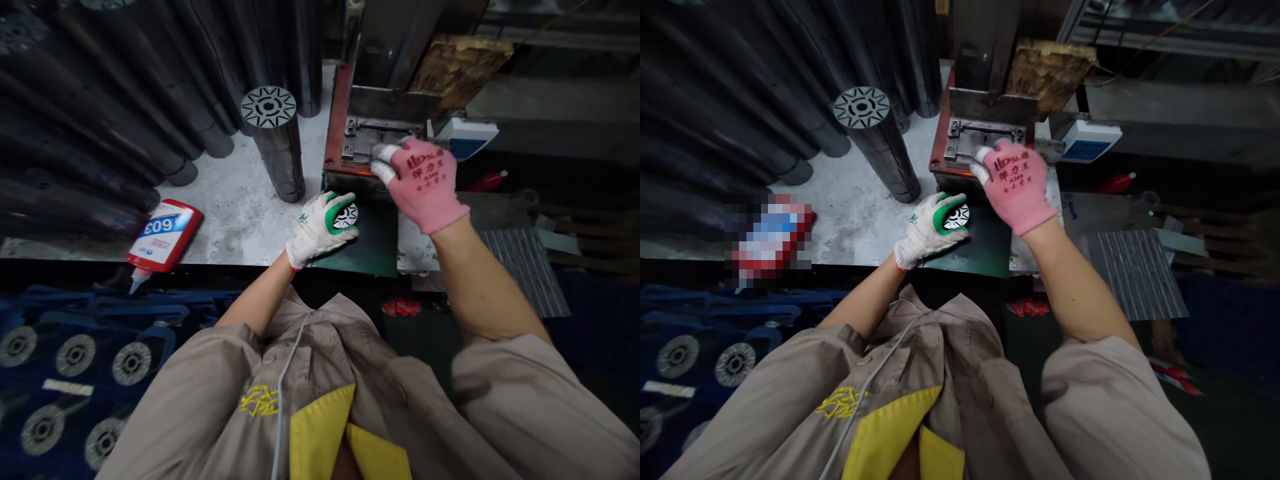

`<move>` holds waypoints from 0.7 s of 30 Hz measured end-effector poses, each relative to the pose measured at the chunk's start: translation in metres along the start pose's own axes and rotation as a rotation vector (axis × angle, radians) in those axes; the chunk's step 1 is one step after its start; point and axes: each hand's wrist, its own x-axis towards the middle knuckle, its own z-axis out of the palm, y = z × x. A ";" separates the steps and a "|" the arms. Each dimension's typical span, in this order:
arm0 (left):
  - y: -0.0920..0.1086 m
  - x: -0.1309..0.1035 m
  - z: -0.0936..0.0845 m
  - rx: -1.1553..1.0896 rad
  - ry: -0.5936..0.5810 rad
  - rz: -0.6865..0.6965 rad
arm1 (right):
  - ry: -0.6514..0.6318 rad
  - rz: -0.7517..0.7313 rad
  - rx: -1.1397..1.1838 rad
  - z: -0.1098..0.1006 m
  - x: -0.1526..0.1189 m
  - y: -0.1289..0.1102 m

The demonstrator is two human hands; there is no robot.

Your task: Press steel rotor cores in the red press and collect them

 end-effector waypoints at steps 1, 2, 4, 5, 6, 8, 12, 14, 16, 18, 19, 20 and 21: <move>0.001 0.001 0.002 0.013 0.003 -0.006 | -0.045 -0.020 0.022 0.003 -0.010 -0.005; 0.002 0.001 0.004 0.024 -0.002 -0.007 | -0.109 -0.045 0.042 0.006 -0.019 -0.011; 0.003 0.003 0.005 0.038 -0.021 -0.007 | -0.266 -0.096 0.050 0.015 -0.032 -0.026; 0.003 0.003 0.005 0.041 -0.027 -0.007 | -0.341 -0.116 0.035 0.019 -0.036 -0.034; 0.004 0.003 0.005 0.039 -0.032 -0.008 | -0.407 -0.134 0.008 0.023 -0.039 -0.043; 0.004 0.003 0.002 0.024 -0.048 -0.006 | -0.501 -0.159 -0.062 0.024 -0.037 -0.057; 0.004 0.004 -0.001 -0.006 -0.063 -0.005 | -0.617 -0.214 -0.132 0.009 -0.025 -0.067; 0.005 0.005 -0.001 -0.044 -0.038 -0.011 | -0.595 -0.217 -0.109 -0.005 -0.019 -0.058; 0.008 0.007 0.002 -0.143 0.017 -0.050 | -0.439 -0.130 -0.097 -0.017 -0.011 -0.042; 0.013 0.009 0.006 -0.223 0.096 -0.119 | -0.223 0.017 -0.119 -0.022 0.002 -0.022; 0.015 0.010 0.008 -0.227 0.131 -0.152 | -0.139 0.077 -0.141 -0.021 0.009 -0.012; 0.018 0.011 0.009 -0.204 0.153 -0.178 | -0.077 0.079 -0.156 -0.019 0.016 -0.003; 0.020 0.011 0.010 -0.164 0.157 -0.193 | -0.039 0.040 -0.161 -0.014 0.022 0.004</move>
